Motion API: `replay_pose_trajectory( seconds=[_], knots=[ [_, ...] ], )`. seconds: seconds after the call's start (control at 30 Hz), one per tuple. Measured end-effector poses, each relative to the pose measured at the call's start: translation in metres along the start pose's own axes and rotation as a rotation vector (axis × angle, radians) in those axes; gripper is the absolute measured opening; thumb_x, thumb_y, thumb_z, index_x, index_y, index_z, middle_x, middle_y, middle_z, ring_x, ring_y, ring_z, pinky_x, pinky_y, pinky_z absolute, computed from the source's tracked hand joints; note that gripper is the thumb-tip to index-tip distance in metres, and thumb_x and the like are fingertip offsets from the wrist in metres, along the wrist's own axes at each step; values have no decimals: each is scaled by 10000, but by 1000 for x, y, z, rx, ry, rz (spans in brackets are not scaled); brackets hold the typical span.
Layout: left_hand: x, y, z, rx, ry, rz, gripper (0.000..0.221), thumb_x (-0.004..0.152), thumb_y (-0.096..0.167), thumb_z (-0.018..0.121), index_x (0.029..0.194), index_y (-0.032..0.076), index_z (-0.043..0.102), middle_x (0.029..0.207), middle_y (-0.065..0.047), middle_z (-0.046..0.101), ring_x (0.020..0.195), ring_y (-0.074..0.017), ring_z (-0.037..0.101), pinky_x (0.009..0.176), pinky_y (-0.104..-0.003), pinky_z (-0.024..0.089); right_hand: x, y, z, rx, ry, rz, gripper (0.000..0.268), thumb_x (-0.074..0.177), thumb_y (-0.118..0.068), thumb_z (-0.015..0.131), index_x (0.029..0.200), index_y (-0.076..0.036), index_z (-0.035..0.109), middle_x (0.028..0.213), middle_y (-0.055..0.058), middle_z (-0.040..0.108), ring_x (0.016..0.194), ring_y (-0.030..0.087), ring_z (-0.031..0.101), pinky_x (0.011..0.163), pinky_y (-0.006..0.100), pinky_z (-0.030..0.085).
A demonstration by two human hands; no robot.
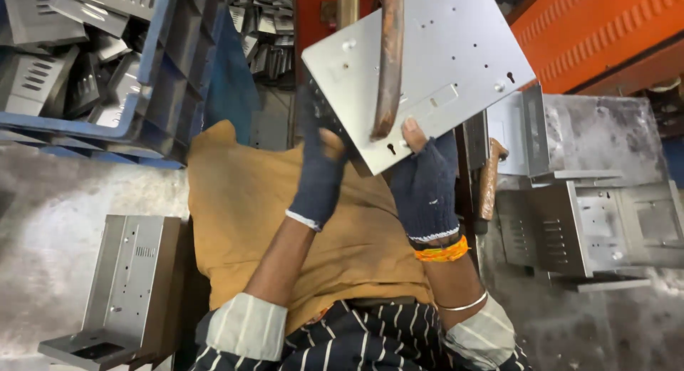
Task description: Assembling and welding metal components using a spot welding machine and a hammer to create enclosures.
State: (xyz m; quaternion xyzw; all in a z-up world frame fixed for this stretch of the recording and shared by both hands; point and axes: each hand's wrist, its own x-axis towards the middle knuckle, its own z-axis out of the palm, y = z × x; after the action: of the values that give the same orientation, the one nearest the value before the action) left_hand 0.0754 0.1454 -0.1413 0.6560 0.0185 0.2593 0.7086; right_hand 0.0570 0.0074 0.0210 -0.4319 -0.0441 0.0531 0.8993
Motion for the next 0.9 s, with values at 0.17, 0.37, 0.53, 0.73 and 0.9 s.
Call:
replay_pose_trajectory(
  seconds=[0.17, 0.37, 0.53, 0.73, 0.9],
  knots=[
    [-9, 73, -47, -89, 10, -53, 768, 1073, 517, 522, 1653, 64, 305, 1479, -108, 495, 1342, -202, 450, 1176, -349, 375, -17, -19, -25, -114, 35, 27, 499, 949, -46, 632, 1423, 5, 484, 1252, 103, 628, 1117, 210, 650, 991, 370, 559],
    [-19, 111, -42, -51, -180, 34, 647, 1112, 520, 474, 1543, 38, 502, 1599, -104, 523, 1481, -193, 483, 1241, -368, 371, -4, -31, -45, -169, 4, 68, 503, 952, -146, 634, 1414, 23, 532, 1256, 118, 656, 1109, 204, 659, 956, 354, 559],
    [-17, 120, -19, -94, -124, 84, 572, 1129, 495, 510, 1446, 25, 583, 1607, -103, 514, 1504, -198, 470, 1270, -378, 350, 19, -36, -60, -133, 97, 192, 513, 943, -230, 657, 1360, 47, 544, 1172, 155, 660, 1025, 255, 682, 879, 386, 583],
    [-11, 96, -8, -86, -33, -38, 529, 1044, 472, 565, 1336, 42, 667, 1307, -37, 700, 1054, -106, 602, 775, -261, 469, 34, -40, -54, -296, 69, 74, 585, 879, -213, 670, 1417, -27, 537, 1204, 94, 661, 1036, 171, 680, 880, 318, 584],
    [-9, 90, -4, -121, -4, 32, 449, 1069, 436, 585, 1273, 50, 689, 1246, -5, 726, 1062, -59, 631, 822, -211, 463, 37, -34, -66, -338, 56, 28, 513, 931, -173, 658, 1395, 14, 547, 1187, 101, 657, 1024, 179, 658, 868, 331, 571]
  ],
)
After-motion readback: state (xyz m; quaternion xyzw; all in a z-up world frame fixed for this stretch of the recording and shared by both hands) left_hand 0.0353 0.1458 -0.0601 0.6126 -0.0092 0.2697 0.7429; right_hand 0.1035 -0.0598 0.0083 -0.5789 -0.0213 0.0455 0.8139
